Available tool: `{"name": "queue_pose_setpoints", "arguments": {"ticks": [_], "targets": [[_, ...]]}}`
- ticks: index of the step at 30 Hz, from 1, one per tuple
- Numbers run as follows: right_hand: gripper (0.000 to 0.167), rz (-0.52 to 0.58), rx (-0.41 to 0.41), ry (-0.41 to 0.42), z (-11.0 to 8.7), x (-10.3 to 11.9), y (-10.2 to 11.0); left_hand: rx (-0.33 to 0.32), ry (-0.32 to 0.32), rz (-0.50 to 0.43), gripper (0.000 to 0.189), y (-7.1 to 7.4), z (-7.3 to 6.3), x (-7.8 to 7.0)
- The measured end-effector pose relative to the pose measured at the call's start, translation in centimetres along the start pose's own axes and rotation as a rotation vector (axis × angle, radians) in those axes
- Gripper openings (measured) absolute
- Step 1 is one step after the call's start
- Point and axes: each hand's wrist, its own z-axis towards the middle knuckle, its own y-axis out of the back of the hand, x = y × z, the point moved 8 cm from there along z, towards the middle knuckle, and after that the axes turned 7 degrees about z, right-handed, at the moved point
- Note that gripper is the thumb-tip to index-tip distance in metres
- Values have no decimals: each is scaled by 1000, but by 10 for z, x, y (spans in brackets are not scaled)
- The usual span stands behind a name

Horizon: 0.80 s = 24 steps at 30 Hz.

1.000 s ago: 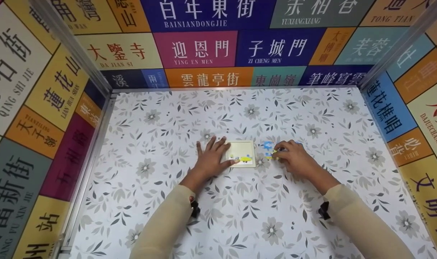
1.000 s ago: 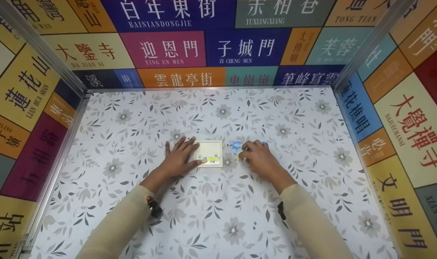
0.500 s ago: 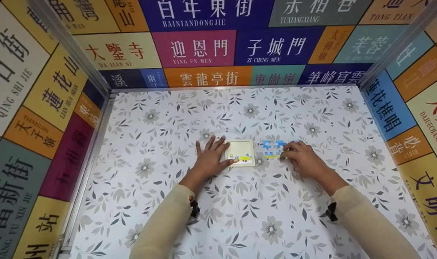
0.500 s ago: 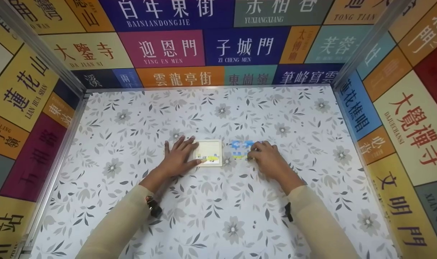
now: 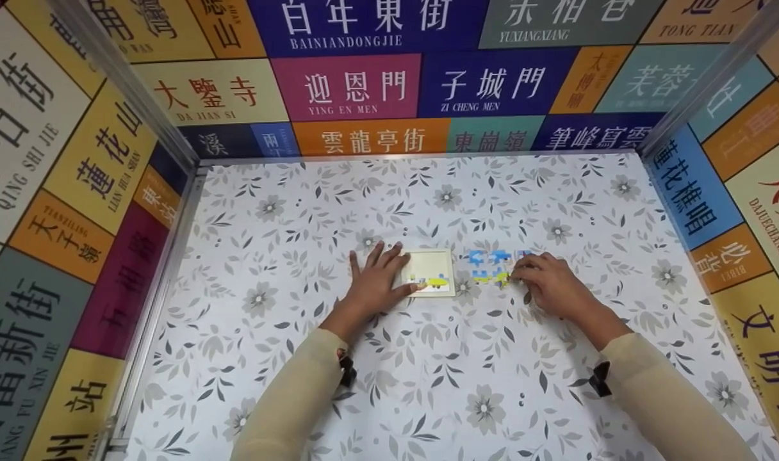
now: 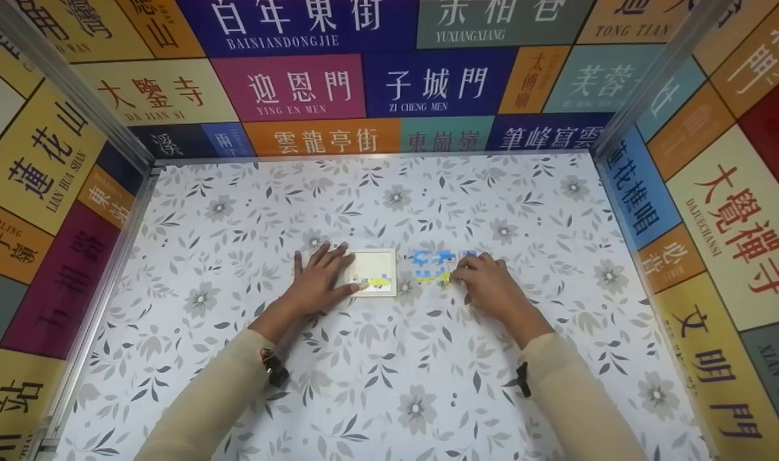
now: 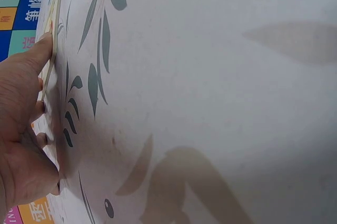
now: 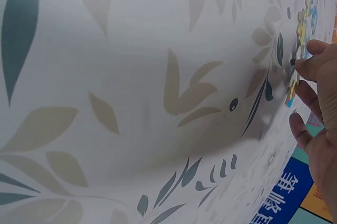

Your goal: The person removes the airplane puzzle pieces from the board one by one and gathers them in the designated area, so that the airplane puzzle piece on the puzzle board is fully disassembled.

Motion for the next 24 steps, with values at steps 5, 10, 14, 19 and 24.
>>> {"name": "queue_pose_setpoints", "arguments": {"ticks": [5,10,14,19,24], "targets": [[25,-6,-9,4,-3,-1,3,-2,-4,-7,77,0,0,0],[24,-13,12,-6,-5,-3,3,8,-1,-7,77,-1,-1,0],[24,-2,38,-25,-5,-5,2,6,-3,-5,77,-1,0,1],[25,6,48,-45,-5,-8,3,2,0,3,78,-2,0,2],[26,-7,37,-39,-5,-9,3,14,5,8,79,-3,0,2]]}}
